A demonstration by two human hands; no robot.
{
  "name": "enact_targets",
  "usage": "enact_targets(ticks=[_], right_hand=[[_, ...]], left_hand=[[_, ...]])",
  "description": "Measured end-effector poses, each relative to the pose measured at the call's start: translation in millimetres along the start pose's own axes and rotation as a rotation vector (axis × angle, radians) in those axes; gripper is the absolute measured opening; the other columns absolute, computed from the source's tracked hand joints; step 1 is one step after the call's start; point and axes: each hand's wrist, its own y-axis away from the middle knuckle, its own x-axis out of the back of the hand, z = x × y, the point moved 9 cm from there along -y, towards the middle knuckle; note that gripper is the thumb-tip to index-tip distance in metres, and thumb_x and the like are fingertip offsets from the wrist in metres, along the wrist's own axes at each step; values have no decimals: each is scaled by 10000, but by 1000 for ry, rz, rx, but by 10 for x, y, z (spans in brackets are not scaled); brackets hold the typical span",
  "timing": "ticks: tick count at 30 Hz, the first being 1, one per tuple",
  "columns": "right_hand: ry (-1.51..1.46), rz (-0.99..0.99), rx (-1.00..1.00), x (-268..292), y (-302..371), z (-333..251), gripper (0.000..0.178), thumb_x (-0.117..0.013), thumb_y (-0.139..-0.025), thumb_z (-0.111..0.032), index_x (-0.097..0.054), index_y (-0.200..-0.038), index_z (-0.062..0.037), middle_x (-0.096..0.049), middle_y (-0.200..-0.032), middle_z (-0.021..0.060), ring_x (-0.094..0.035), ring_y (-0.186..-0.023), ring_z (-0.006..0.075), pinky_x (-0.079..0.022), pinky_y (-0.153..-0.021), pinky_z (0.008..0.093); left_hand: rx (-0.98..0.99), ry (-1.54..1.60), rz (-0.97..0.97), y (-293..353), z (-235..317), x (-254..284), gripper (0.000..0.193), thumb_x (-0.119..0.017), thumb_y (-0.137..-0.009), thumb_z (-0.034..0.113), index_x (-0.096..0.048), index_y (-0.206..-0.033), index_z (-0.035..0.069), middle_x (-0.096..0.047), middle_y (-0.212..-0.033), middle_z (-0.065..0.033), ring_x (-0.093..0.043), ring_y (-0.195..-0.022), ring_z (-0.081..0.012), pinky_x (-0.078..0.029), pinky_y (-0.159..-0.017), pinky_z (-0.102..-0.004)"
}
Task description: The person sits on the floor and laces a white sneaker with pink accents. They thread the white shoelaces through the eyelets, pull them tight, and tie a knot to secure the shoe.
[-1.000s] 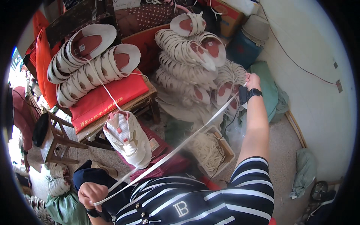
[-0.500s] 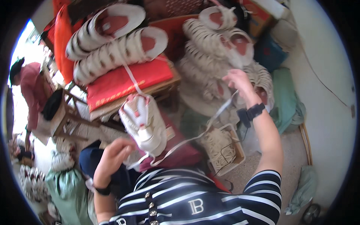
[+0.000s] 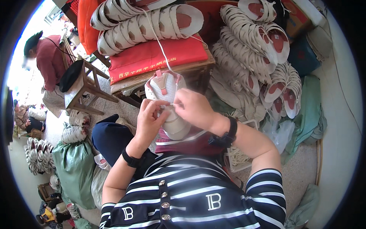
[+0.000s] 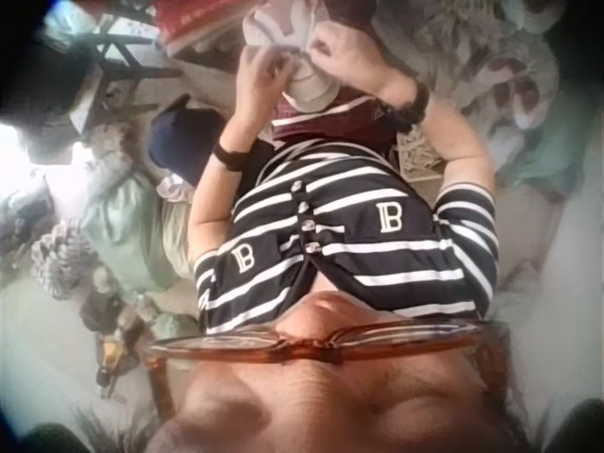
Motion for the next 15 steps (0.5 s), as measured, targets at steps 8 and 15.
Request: enact_targets(ticks=[8,15], right_hand=[[299,26,108,-85,-32,-177,166,-648,-762,-41,-505,-845,-54,-560,-795,118,-614,-703,335,-485,-596,432],[224,-41,77,-178,-25,-108,146,-643,-794,-90,-528,-876,-51,-595,-831,149,-619,-748,386,-484,-625,487]], left_hand=[[3,24,-36,13,-26,-38,294,-760,-808,65,-687,-1090,106,-520,-969,-84,-581,-732,-187,-514,-643,-305],[-49,25,-40,30,-64,-53,317,-759,-808,51,-665,-1107,94,-507,-977,-87,-576,-722,-180,-521,-648,-297]])
